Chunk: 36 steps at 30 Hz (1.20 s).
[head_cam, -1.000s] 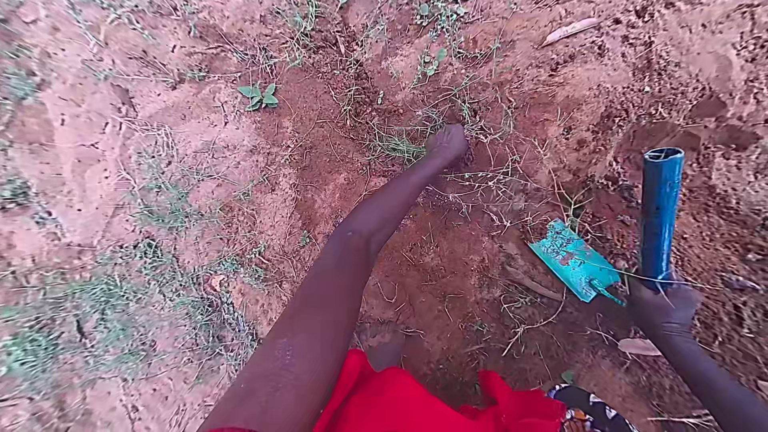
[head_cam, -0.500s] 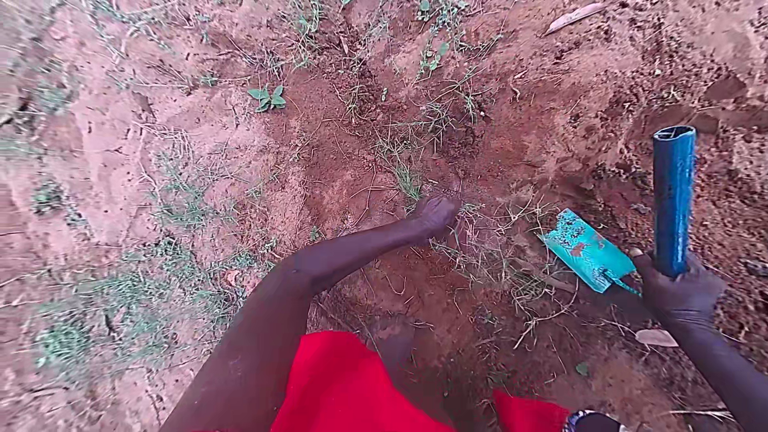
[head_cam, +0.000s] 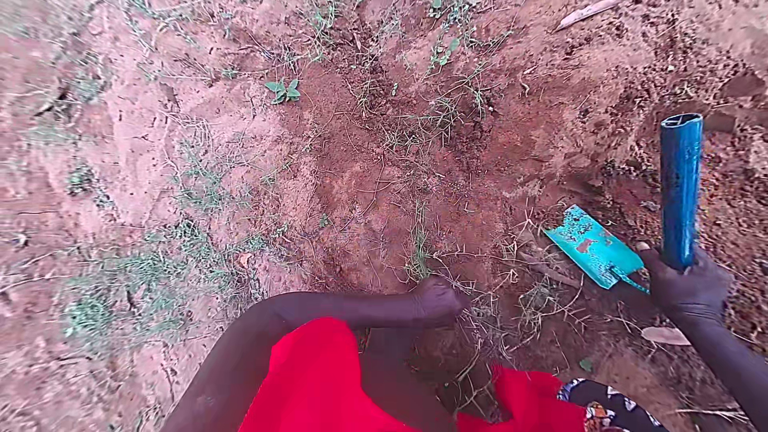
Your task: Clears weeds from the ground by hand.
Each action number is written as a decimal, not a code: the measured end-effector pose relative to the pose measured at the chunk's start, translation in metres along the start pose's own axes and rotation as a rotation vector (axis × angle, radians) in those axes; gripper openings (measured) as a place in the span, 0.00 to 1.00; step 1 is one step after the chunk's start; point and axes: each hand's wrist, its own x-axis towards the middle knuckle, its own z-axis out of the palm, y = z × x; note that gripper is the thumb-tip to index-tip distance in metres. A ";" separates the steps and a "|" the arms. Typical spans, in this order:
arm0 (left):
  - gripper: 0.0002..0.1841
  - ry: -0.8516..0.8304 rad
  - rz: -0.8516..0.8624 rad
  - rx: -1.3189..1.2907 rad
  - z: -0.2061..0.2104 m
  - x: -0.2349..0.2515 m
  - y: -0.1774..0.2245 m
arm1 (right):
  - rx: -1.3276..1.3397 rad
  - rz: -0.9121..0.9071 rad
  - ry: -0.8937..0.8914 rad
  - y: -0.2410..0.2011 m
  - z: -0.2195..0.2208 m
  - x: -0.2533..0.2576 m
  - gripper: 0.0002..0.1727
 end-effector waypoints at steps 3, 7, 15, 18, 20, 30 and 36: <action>0.16 0.135 -0.077 0.006 -0.049 0.019 -0.019 | 0.005 -0.011 0.005 -0.006 -0.001 -0.001 0.28; 0.19 0.603 -0.224 0.010 -0.141 0.072 -0.080 | 0.013 -0.032 0.019 -0.005 0.000 -0.002 0.28; 0.42 0.772 -0.697 -0.155 -0.235 0.128 -0.136 | 0.024 -0.105 0.088 -0.003 0.003 0.000 0.29; 0.35 0.711 -0.709 -0.120 -0.240 0.132 -0.136 | 0.031 -0.098 0.095 -0.004 0.004 0.002 0.28; 0.25 0.607 -0.715 -0.004 -0.243 0.132 -0.128 | 0.032 -0.092 0.083 -0.001 0.004 0.003 0.28; 0.22 0.628 -0.653 -0.286 -0.251 0.135 -0.130 | 0.017 -0.095 0.072 0.001 0.003 0.004 0.29; 0.20 0.677 -0.606 -0.191 -0.238 0.142 -0.122 | 0.022 -0.080 0.075 -0.004 0.001 0.001 0.28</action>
